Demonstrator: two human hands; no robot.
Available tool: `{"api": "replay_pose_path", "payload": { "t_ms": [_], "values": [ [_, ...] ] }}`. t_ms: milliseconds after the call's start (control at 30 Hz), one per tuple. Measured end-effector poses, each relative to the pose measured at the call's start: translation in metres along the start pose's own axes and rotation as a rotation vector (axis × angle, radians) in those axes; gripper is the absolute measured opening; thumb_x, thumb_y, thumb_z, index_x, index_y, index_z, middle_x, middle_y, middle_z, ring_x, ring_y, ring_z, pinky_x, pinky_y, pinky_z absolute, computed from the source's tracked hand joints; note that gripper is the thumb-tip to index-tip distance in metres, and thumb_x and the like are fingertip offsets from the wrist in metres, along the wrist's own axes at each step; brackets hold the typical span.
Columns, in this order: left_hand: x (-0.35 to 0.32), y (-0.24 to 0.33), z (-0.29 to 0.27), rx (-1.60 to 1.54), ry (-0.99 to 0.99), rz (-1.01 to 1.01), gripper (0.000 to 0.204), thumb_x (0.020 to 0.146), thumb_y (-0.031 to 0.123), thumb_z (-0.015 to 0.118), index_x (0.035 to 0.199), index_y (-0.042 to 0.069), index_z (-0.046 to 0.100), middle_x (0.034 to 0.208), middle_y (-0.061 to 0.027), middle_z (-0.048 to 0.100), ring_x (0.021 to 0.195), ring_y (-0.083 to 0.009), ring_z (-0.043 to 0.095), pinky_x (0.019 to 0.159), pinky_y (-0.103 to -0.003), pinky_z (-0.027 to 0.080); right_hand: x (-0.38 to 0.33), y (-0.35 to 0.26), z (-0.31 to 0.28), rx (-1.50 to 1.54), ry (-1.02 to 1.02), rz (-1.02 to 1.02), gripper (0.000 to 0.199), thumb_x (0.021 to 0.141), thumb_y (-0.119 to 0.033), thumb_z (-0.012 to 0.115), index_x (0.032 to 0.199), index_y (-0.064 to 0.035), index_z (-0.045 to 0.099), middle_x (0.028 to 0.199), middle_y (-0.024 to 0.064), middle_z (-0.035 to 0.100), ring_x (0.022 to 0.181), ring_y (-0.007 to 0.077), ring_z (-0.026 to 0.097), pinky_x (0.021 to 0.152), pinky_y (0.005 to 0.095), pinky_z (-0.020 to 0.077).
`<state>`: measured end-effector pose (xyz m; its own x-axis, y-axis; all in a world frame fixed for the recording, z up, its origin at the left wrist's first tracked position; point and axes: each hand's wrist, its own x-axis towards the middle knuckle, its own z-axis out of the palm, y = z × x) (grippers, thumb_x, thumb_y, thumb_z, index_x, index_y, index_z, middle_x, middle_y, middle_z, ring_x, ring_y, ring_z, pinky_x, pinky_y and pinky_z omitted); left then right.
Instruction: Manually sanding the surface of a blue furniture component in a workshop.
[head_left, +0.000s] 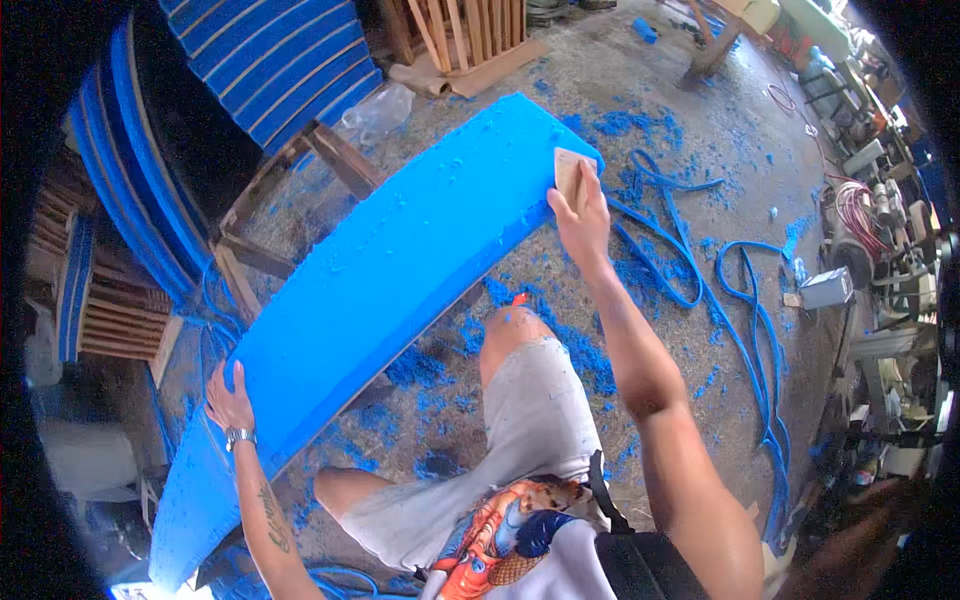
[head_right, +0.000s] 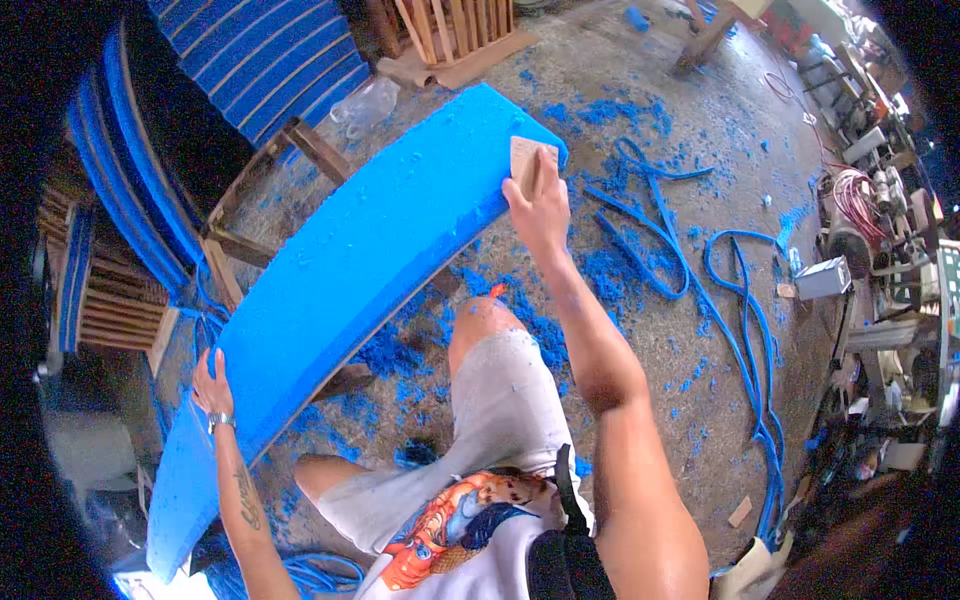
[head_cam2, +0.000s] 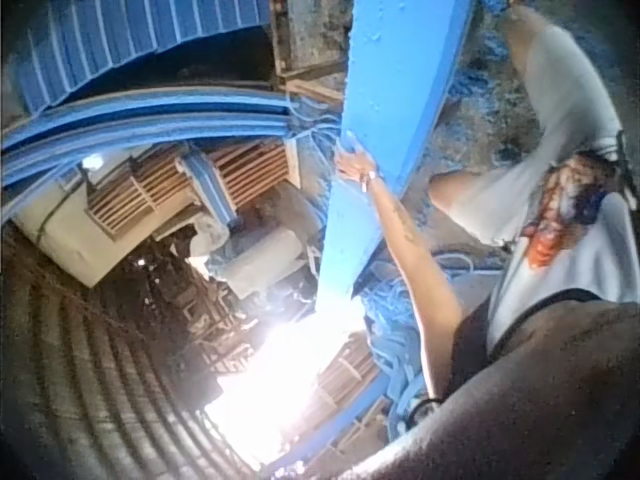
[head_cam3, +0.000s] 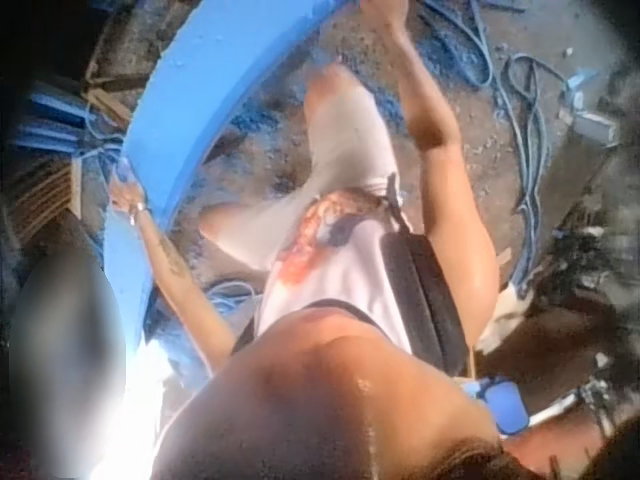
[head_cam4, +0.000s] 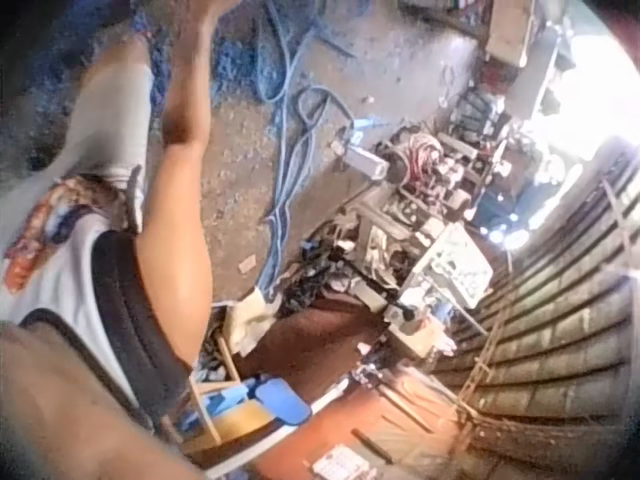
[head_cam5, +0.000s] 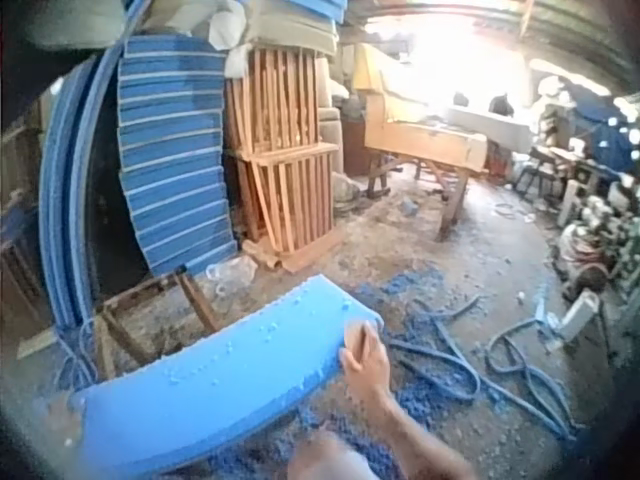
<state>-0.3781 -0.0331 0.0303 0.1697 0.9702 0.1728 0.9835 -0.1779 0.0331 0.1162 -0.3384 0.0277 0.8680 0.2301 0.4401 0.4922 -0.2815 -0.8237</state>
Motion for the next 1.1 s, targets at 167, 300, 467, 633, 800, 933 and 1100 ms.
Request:
{"api": "replay_pose_path", "payload": {
  "t_ms": [167, 300, 467, 633, 800, 933, 1100],
  "values": [
    [0.001, -0.001, -0.002, -0.010, 0.011, 0.016, 0.062, 0.092, 0.065, 0.043, 0.135, 0.022, 0.055, 0.142, -0.0049, 0.050, 0.135, -0.0262, 0.040, 0.113, -0.056, 0.016, -0.063, -0.010, 0.002, -0.057, -0.631, -0.245, 0.069, 0.084, -0.028, 0.067, 0.145, -0.0163, 0.039, 0.116, 0.0268, 0.057, 0.094, 0.0448, 0.062, 0.080, 0.0491, 0.0522],
    [0.004, -0.003, -0.002, 0.012, -0.005, 0.003, 0.062, 0.092, 0.065, 0.043, 0.135, 0.021, 0.054, 0.143, -0.0043, 0.050, 0.135, -0.0255, 0.040, 0.113, -0.055, 0.016, -0.014, 0.001, -0.007, 0.063, -0.228, -0.136, 0.062, 0.082, -0.021, 0.069, 0.138, -0.0094, 0.046, 0.111, 0.0260, 0.058, 0.093, 0.0383, 0.062, 0.077, 0.0448, 0.0530],
    [0.003, -0.005, -0.002, 0.005, -0.018, 0.001, 0.062, 0.092, 0.064, 0.043, 0.135, 0.020, 0.054, 0.143, -0.0048, 0.050, 0.135, -0.0256, 0.040, 0.112, -0.055, 0.017, -0.043, -0.002, 0.017, -0.048, -0.015, -0.121, 0.056, 0.090, -0.024, 0.064, 0.138, -0.0059, 0.040, 0.110, 0.0167, 0.059, 0.089, 0.0273, 0.062, 0.072, 0.0382, 0.0535],
    [0.002, -0.005, -0.007, -0.050, -0.029, 0.035, 0.062, 0.093, 0.064, 0.042, 0.136, 0.020, 0.053, 0.141, -0.0074, 0.051, 0.134, -0.0276, 0.041, 0.112, -0.055, 0.017, -0.061, -0.002, 0.006, 0.692, -0.440, 0.366, 0.072, 0.089, -0.030, 0.068, 0.145, -0.0014, 0.033, 0.128, 0.0143, 0.054, 0.117, 0.0254, 0.052, 0.092, 0.0349, 0.0480],
    [0.005, -0.005, -0.003, -0.010, -0.035, 0.010, 0.062, 0.094, 0.063, 0.041, 0.137, 0.020, 0.052, 0.142, -0.0099, 0.049, 0.134, -0.0300, 0.041, 0.112, -0.056, 0.017, -0.033, 0.015, 0.029, 0.442, 0.102, 0.216, 0.070, 0.082, -0.009, 0.066, 0.144, 0.0004, 0.034, 0.137, 0.0178, 0.048, 0.127, 0.0282, 0.045, 0.101, 0.0387, 0.0427],
    [0.004, -0.010, -0.002, 0.015, -0.076, 0.010, 0.063, 0.095, 0.062, 0.039, 0.137, 0.017, 0.052, 0.141, -0.0120, 0.049, 0.133, -0.0310, 0.041, 0.112, -0.055, 0.018, -0.118, -0.014, 0.019, 0.405, -0.589, 0.256, 0.081, 0.075, -0.017, 0.076, 0.143, 0.0019, 0.036, 0.138, 0.0209, 0.047, 0.125, 0.0337, 0.048, 0.107, 0.0420, 0.0350],
    [0.011, 0.036, -0.013, -0.018, -0.114, 0.162, 0.063, 0.096, 0.058, 0.040, 0.135, 0.009, 0.053, 0.136, -0.0158, 0.054, 0.128, -0.0334, 0.047, 0.109, -0.049, 0.029, -0.057, 0.026, 0.025, 0.755, -0.004, 0.367, 0.068, 0.089, -0.018, 0.065, 0.145, 0.0008, 0.032, 0.142, 0.0212, 0.043, 0.128, 0.0298, 0.045, 0.108, 0.0393, 0.0345]
  ]
}}
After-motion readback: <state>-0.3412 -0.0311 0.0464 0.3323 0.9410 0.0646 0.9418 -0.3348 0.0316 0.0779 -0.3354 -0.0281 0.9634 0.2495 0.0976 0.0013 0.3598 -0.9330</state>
